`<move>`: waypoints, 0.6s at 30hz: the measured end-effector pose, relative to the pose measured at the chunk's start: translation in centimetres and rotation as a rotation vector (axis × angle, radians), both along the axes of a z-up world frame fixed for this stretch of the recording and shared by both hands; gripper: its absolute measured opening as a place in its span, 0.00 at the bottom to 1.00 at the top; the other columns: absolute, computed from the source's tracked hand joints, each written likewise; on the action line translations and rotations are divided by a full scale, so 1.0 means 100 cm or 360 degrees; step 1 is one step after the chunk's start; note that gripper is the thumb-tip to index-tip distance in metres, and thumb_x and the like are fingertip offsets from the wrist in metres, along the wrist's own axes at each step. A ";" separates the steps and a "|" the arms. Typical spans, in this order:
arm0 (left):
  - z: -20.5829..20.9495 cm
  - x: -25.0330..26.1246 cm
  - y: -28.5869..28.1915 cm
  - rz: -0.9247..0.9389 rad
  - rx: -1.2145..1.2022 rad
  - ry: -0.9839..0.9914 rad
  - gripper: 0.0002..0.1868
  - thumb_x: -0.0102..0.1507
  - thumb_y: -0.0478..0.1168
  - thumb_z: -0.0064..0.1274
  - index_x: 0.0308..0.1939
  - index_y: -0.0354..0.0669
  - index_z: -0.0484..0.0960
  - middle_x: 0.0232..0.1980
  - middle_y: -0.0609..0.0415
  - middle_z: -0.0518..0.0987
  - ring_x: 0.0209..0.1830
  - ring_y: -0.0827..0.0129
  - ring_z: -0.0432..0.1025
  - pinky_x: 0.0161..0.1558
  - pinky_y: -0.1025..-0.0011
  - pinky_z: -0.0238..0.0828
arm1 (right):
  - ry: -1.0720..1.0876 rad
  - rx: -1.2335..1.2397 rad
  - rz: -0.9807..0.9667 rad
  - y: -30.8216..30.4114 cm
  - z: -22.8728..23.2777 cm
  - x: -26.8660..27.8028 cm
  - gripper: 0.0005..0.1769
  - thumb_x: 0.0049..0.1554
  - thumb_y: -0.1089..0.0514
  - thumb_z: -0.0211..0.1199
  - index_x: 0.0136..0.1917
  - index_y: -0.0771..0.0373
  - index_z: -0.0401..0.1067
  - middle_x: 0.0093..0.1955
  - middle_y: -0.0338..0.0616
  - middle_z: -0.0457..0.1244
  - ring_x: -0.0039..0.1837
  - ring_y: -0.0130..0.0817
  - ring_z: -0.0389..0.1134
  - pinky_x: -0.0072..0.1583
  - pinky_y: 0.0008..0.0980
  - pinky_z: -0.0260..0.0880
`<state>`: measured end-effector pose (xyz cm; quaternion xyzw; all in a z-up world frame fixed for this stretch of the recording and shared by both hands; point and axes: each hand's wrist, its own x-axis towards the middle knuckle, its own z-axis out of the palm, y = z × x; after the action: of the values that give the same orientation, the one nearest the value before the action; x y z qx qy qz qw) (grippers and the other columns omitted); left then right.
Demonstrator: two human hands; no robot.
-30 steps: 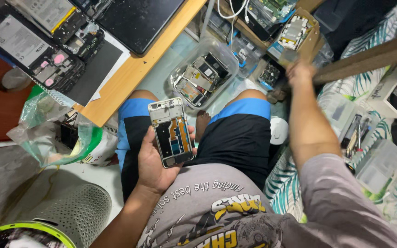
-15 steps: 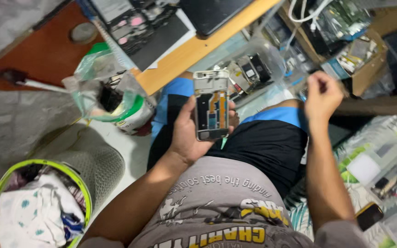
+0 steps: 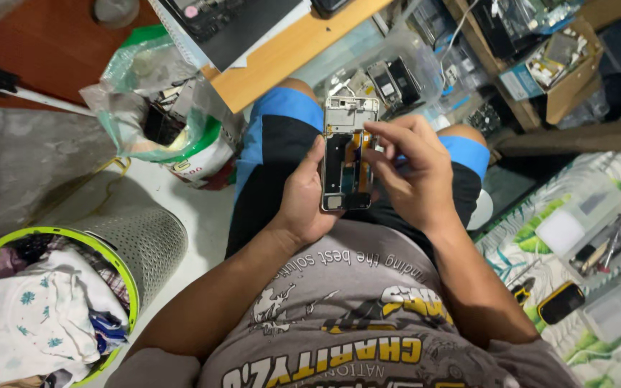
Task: The person disassembles a smartphone using a screwdriver, removing screws and prying open the casing to access internal components. They then place the device aside and pick up a battery to continue working on it.
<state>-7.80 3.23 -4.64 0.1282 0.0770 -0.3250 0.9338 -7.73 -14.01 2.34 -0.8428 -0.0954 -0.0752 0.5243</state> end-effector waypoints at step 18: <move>-0.001 -0.003 0.000 -0.0068 0.0133 -0.0014 0.30 0.77 0.60 0.32 0.67 0.40 0.72 0.60 0.48 0.79 0.58 0.61 0.76 0.58 0.52 0.77 | 0.0032 0.0026 -0.0065 -0.002 -0.016 0.004 0.08 0.59 0.72 0.71 0.50 0.67 0.75 0.49 0.38 0.62 0.48 0.24 0.61 0.51 0.22 0.63</move>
<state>-8.08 3.21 -4.72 0.1700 0.0837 -0.3407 0.9209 -7.33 -14.22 0.74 -0.8410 -0.0723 -0.0780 0.5305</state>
